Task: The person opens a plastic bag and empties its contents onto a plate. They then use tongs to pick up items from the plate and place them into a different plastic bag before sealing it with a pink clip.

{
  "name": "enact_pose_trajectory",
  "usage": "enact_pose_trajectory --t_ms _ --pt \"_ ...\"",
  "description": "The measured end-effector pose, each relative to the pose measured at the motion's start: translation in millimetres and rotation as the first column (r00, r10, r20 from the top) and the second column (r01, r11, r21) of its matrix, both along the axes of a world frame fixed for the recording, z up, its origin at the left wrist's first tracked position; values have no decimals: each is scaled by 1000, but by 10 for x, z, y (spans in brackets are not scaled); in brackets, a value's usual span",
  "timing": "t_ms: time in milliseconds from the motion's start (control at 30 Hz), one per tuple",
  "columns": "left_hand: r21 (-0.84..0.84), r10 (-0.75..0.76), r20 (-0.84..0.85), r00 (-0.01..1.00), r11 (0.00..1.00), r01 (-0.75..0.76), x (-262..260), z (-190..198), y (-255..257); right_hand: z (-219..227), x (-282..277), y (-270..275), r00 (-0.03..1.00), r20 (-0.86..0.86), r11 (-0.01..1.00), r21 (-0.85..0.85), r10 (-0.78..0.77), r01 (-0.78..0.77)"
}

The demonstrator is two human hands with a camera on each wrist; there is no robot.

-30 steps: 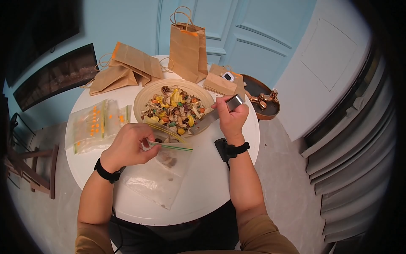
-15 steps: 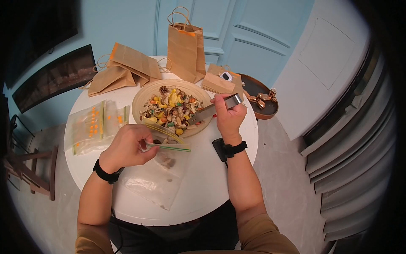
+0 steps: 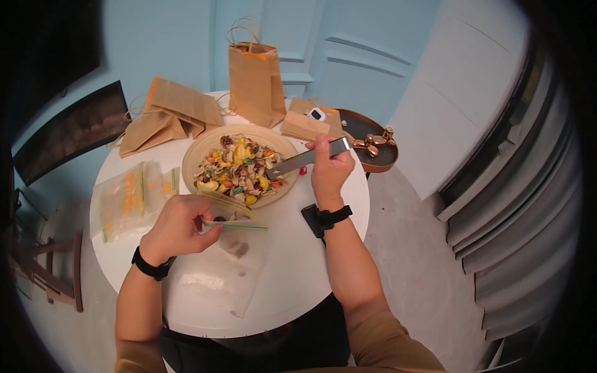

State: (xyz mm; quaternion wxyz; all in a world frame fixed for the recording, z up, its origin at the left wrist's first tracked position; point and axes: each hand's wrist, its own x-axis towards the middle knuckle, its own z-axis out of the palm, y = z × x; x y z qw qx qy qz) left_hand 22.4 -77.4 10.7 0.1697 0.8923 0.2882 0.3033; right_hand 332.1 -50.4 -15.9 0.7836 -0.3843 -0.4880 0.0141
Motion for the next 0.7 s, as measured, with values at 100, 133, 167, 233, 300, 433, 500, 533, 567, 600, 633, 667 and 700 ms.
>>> enact_pose_trajectory --t_ms 100,133,167,233,300,433,500,533,567,600,633,667,700 --pt "-13 -7 1 1000 1000 7 6 -1 -3 -13 25 18 999 -18 992 -122 -28 25" --pt "-23 -4 1 1000 1000 4 7 1 -7 -22 4 37 998 -54 992 -123 -25 19" --pt "-29 -8 3 1000 1000 8 11 0 -9 -15 -14 40 998 -60 991 -132 -17 9" --pt "-44 -9 8 1000 999 10 12 -2 -12 -1 -37 42 997 -71 988 -151 7 -18" --pt "-65 -8 14 1000 998 9 19 8 -22 -76 19 102 999 -40 979 -202 -13 5" --pt "-58 -7 24 1000 998 8 25 7 -26 -125 23 125 999 25 974 -224 -24 29" --pt "-56 -12 28 1000 998 13 26 8 -28 -131 13 132 999 52 976 -217 -17 28" --pt "-55 -14 31 999 998 15 26 10 -30 -141 13 139 999 53 975 -222 -10 21" --pt "-59 -7 29 1000 998 9 28 12 -32 -151 12 144 999 53 974 -227 -2 15" --pt "-63 -1 27 1000 998 3 31 15 -36 -154 16 142 998 62 969 -249 8 8" --pt "-67 5 25 1000 998 -4 33 18 -38 -156 28 137 997 69 963 -271 18 1" --pt "-66 4 24 1000 998 -2 34 20 -37 -145 29 128 997 77 956 -293 29 -5" --pt "-66 2 23 1000 998 0 35 19 -36 -134 28 119 996 86 952 -305 22 6"
